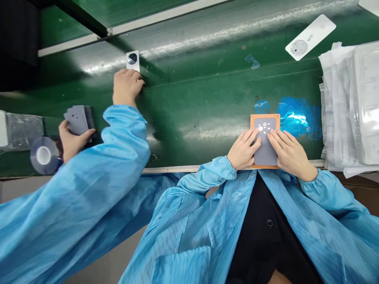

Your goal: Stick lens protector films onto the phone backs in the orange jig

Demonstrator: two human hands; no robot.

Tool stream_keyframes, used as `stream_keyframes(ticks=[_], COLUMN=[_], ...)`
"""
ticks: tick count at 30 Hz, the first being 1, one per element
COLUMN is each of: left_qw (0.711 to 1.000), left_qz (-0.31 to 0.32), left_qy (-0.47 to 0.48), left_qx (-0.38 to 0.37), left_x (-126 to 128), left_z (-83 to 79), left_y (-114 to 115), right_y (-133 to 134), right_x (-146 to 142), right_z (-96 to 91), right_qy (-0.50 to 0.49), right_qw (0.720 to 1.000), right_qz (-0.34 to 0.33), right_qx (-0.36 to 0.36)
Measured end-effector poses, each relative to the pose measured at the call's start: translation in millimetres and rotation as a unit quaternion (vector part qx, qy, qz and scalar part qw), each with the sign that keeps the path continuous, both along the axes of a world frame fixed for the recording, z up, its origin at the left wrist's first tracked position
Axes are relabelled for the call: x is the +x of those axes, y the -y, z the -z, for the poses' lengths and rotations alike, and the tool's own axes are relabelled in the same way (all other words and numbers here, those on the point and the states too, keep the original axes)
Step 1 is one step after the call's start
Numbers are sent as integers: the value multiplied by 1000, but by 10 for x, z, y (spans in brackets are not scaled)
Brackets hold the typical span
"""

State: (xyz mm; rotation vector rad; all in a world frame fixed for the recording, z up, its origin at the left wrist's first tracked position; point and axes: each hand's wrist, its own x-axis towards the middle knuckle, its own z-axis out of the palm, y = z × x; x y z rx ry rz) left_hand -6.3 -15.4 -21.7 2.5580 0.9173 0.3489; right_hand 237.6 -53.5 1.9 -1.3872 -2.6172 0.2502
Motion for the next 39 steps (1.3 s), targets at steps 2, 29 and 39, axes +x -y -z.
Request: stream_keyframes(ticks=[2,29,39], left_qw=[999,898,877], left_qz=[2,-115,-182], left_qy=[22,414,383], left_qx=[-26,96,-226], left_x=[-38,685,460], left_z=[31,-657,-509], left_y=[-42,19,-68], right_y=[-16,-136,-271], right_x=[22,-12,-221], right_z=[22,-108,-81], right_qy=[-28,-872,-656], right_qw=[1000,333,677], right_qz=[5,220,292], right_qx=[-6,-282,-161])
